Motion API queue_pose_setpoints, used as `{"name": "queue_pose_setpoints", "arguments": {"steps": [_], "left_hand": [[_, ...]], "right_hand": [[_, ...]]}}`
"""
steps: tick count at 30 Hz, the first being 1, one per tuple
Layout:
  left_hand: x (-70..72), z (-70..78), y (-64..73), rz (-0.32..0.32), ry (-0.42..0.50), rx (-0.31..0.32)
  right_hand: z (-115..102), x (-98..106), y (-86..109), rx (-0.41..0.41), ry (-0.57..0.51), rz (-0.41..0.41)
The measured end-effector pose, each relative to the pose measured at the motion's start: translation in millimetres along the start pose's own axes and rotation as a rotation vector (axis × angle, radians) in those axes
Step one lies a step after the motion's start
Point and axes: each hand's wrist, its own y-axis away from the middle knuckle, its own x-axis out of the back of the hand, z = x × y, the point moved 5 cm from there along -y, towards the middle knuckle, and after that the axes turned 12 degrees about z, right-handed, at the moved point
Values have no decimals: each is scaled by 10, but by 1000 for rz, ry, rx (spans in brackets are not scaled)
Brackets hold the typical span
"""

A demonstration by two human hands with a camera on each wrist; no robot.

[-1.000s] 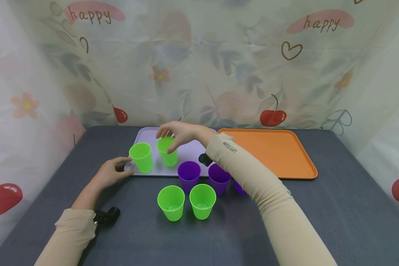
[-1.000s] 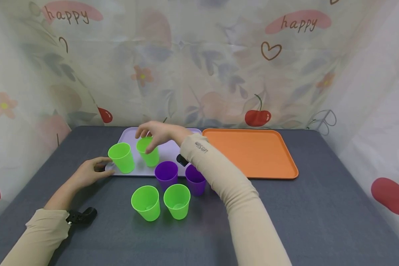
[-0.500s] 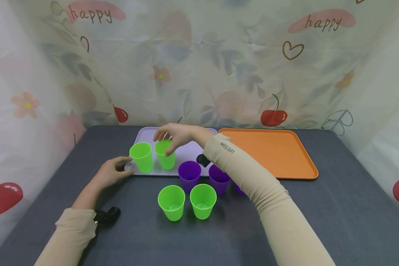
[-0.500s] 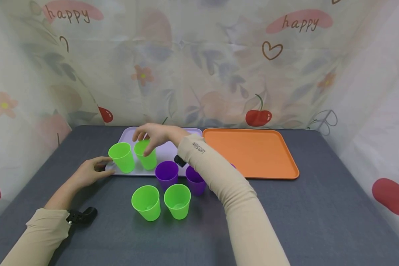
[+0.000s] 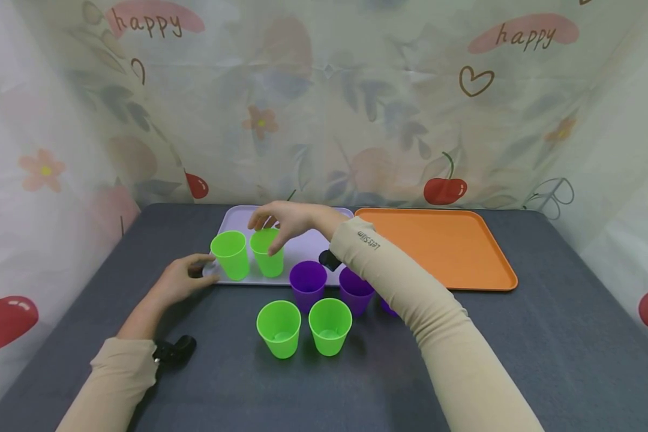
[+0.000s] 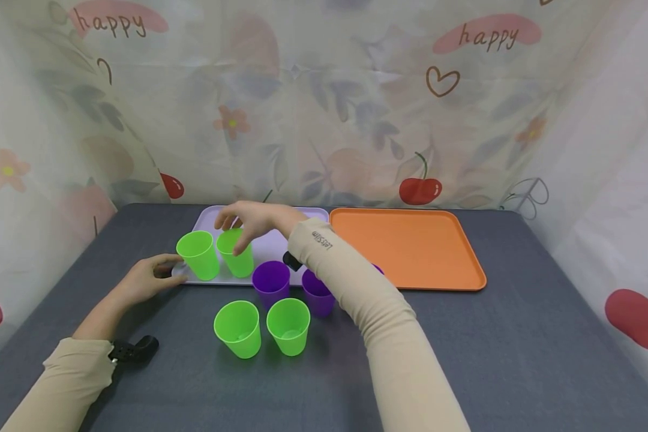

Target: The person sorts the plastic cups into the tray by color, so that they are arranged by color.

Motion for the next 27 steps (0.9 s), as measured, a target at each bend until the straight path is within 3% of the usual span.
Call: {"name": "queue_pose_setpoints", "arguments": {"steps": [9,14,19,27], "left_hand": [[-19,-34,-10,-14,-17,27],[-14,-28,-4,-16,-16,24],[-6,10,7,-7,-8,8],[2,27,13,-1,-7,-12]], "right_hand": [[-58,234,112,-30,-20,74],[-135,401,230,10,-41,155],[-242,527,418,64,-34,256],[-314,573,821,59,-46,362]]}}
